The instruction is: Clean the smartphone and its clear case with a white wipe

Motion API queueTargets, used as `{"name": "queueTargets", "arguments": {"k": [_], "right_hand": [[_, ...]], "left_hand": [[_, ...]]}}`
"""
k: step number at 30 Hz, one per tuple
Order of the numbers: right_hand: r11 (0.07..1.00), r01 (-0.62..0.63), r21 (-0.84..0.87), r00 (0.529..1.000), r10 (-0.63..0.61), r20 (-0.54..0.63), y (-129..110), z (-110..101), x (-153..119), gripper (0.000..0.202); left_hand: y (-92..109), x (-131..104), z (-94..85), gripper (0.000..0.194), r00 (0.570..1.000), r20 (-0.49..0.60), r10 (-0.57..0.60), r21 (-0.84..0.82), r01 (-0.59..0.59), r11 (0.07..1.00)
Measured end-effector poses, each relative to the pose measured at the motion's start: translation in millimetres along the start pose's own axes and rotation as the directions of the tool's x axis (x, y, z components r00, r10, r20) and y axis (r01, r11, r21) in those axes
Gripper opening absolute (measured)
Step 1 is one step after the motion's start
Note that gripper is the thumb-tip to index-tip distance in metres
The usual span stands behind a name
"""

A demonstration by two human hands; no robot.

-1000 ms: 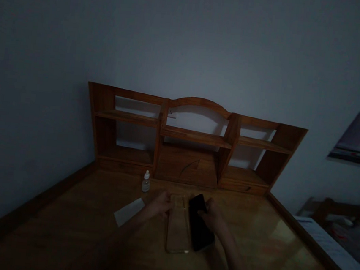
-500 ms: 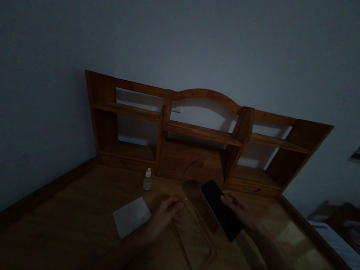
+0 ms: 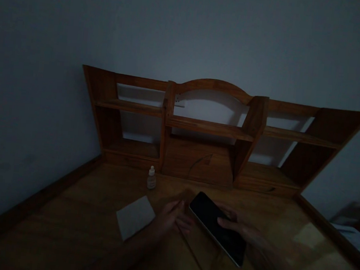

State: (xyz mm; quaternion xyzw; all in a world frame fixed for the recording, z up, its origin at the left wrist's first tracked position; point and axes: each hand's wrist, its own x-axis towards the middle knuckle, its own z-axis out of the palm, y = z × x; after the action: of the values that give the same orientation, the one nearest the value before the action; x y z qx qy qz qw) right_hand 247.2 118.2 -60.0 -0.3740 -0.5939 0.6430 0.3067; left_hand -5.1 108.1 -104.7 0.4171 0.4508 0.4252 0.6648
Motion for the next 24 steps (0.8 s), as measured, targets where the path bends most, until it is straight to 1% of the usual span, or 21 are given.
{"name": "queueTargets", "arguments": {"k": [2,5,7,10,13,16,19,22,24], "right_hand": [[1.000,-0.007,-0.013,0.999,0.007,0.035,-1.0,4.1,-1.9,0.055],[1.000,-0.012,-0.020,0.995,0.013,0.098,-0.7,10.4,-3.6,0.058],[0.999,0.015,-0.028,0.994,-0.012,0.113,-0.2,13.4,-3.7,0.057],[0.997,0.051,-0.054,0.997,-0.048,0.068,0.9,14.6,-2.7,0.053],[0.997,0.042,-0.066,0.999,-0.040,0.034,2.4,13.3,-1.7,0.051],[0.998,0.012,-0.059,1.000,-0.010,0.029,3.7,12.7,-1.3,0.053],[0.998,0.043,-0.046,0.999,-0.042,0.010,5.0,13.3,-1.0,0.047],[0.997,0.063,-0.052,0.997,-0.065,-0.049,7.5,12.6,-0.1,0.041],[0.997,0.054,-0.063,0.994,-0.060,-0.096,9.8,11.2,0.9,0.041]], "left_hand": [[-0.8,1.2,0.0,0.053,0.999,-0.028,0.015,-0.021,-0.016,1.000],[-4.4,5.8,-2.1,0.051,0.994,-0.081,0.069,-0.073,-0.075,0.994],[-5.8,7.8,-4.0,0.054,0.994,-0.100,0.040,-0.104,-0.050,0.993],[-3.6,5.8,-5.2,0.061,0.996,-0.090,-0.027,-0.122,0.015,0.992],[-0.3,2.1,-5.1,0.065,0.995,-0.093,-0.034,-0.130,0.022,0.991],[-0.3,2.1,-5.7,0.069,0.995,-0.086,-0.041,-0.146,0.028,0.989],[-1.6,4.1,-6.9,0.067,0.997,-0.076,-0.022,-0.135,0.011,0.991],[-1.5,4.9,-7.5,0.062,0.994,-0.099,-0.035,-0.117,0.023,0.993],[-1.0,4.4,-7.5,0.062,0.995,-0.090,-0.037,-0.114,0.026,0.993]]}}
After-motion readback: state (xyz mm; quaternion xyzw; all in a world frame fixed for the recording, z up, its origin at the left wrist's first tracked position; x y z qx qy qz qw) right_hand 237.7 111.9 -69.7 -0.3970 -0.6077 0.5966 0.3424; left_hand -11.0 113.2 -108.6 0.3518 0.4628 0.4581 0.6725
